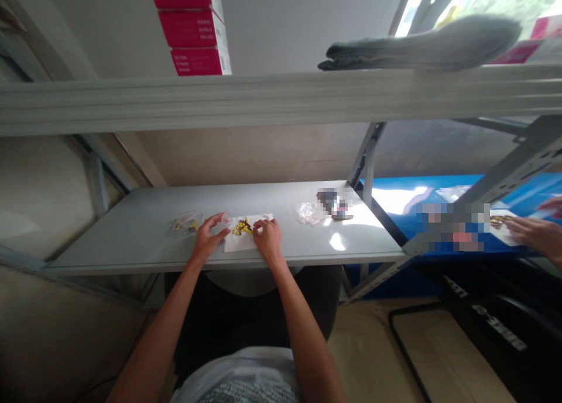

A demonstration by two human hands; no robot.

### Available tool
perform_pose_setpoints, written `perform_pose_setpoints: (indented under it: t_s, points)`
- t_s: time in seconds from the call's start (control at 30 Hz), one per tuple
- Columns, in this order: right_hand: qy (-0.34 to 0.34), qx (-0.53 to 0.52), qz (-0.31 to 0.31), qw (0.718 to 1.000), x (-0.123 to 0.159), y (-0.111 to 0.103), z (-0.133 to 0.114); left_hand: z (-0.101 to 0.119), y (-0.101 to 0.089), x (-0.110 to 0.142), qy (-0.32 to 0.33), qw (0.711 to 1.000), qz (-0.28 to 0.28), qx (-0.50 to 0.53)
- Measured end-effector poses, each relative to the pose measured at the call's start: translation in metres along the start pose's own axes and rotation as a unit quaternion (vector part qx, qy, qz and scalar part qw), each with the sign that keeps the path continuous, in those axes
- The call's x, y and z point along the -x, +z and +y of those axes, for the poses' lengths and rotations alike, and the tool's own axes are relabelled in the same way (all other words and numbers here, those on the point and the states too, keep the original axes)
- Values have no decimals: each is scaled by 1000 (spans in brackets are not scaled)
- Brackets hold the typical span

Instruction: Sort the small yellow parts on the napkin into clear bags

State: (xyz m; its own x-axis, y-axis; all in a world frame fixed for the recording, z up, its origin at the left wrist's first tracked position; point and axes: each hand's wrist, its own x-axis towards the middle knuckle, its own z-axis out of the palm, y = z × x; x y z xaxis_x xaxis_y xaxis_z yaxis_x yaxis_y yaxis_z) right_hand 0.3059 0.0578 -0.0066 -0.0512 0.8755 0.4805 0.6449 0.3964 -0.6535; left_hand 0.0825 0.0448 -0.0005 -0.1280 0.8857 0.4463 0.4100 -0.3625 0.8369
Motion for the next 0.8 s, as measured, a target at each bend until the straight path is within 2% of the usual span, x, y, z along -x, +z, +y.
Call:
perform_pose_setpoints:
  t_s: [0.2,0.37,0.47,0.63,0.7,0.8]
  points:
    - [-29,25,-22,999,-2,2,-1,6,-1,1,20,999,-31,-8]
    - [-87,-108,19,990,-7,-2,-14,15,0,2,69,994,-60,-66]
    - [-114,-159,-8,981,-8,-1,-20,18,2,2,90,990,-82,-75]
    - [-123,-182,-70,973,-10,2,-22,12,3,1,75,991,-87,-65]
    - [-114,-190,-45,974,-10,1,-19,8,3,1,60,994,-68,-59]
    - [-46,-153,40,986,-8,0,-14,3,2,1,36,998,-30,-48]
